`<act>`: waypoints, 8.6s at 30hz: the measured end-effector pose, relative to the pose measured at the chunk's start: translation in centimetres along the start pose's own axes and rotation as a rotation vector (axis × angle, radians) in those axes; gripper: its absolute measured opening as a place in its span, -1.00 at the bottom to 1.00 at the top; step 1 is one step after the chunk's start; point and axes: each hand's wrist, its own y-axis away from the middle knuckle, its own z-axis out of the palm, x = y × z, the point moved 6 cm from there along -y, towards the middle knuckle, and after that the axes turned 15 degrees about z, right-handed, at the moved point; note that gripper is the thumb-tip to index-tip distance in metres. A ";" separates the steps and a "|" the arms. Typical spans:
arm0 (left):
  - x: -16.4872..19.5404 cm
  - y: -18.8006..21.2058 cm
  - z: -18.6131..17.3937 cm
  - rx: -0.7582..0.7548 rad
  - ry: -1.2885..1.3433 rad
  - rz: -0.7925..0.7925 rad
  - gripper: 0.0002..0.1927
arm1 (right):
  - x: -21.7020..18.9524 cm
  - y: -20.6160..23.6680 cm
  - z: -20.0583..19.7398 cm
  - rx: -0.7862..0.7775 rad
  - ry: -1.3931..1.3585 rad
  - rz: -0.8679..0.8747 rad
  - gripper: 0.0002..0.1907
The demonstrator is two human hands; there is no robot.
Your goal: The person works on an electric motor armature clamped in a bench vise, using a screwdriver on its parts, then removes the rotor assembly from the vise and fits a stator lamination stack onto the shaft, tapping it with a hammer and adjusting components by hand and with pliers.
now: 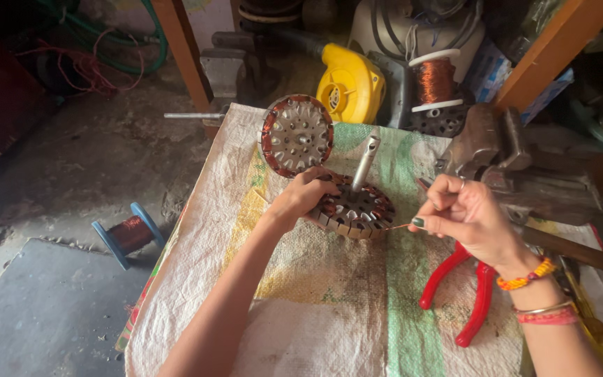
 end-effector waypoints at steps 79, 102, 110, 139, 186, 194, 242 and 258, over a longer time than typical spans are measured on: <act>2.3 1.4 -0.3 -0.004 -0.119 -0.037 -0.40 | -1.0 3.7 -7.9 0.697 -0.371 -0.258 -0.87; 3.6 1.9 0.1 -0.009 -0.233 0.043 -0.43 | -2.9 1.0 8.5 0.449 0.592 -0.249 -0.86; 4.2 2.0 0.1 -0.006 -0.273 0.039 -0.39 | -1.8 1.0 8.2 0.387 0.372 -0.279 -0.92; 3.7 1.6 0.8 0.003 -0.319 0.061 -0.34 | 5.0 9.1 -1.7 0.851 0.879 0.716 0.22; 0.8 0.4 -1.0 0.031 -0.300 0.063 -0.19 | 0.0 1.8 4.7 0.677 1.181 0.089 -0.60; 1.4 0.3 -0.8 0.020 -0.343 0.109 -0.15 | 2.2 1.2 3.5 0.678 1.041 0.228 -0.62; 4.7 2.2 0.0 -0.024 -0.803 0.043 -0.16 | -2.1 3.5 4.2 0.953 1.199 -0.153 -0.79; 7.8 3.0 3.5 -0.091 -0.297 0.666 -0.58 | -3.1 3.5 4.8 0.911 1.225 -0.129 -0.69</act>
